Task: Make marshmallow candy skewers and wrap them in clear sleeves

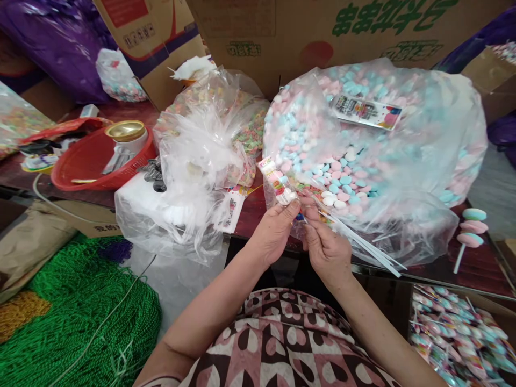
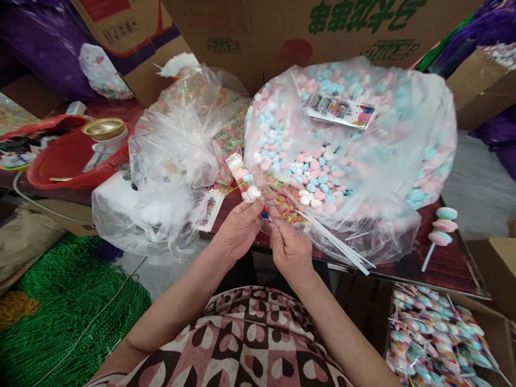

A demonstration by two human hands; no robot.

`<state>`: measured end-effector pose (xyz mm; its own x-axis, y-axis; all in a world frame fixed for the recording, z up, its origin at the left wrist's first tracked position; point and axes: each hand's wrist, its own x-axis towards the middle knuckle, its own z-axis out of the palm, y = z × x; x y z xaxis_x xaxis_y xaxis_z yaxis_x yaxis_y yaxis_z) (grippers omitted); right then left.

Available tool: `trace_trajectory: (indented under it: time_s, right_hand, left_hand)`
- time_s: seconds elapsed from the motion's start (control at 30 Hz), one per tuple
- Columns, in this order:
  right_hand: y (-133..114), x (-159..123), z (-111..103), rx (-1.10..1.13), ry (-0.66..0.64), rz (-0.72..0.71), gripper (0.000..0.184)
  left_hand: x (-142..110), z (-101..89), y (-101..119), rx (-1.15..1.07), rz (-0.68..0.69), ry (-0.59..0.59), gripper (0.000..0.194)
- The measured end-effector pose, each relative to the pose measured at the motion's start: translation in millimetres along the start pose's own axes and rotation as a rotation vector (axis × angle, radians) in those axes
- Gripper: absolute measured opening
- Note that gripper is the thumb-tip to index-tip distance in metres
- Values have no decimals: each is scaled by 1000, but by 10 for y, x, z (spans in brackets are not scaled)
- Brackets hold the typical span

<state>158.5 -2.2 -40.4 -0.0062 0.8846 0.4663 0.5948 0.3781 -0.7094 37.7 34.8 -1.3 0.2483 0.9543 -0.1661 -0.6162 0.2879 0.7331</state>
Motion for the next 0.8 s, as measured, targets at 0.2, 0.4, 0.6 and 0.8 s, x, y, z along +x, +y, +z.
trace_trajectory:
  time_s: [0.2, 0.4, 0.6, 0.8]
  right_hand:
    - [-59, 79, -96, 150, -130, 51, 30]
    - [33, 346, -428, 447, -75, 310, 34]
    - [-48, 327, -416, 942, -350, 571, 59]
    - [-106, 194, -233, 980, 27, 545, 35]
  left_hand:
    - [-19, -48, -22, 71, -9, 13, 33]
    - [-139, -85, 37, 38, -61, -102, 33]
    - [-309, 19, -132, -110, -499, -619, 43]
    - [-255, -61, -228, 716, -64, -305, 40]
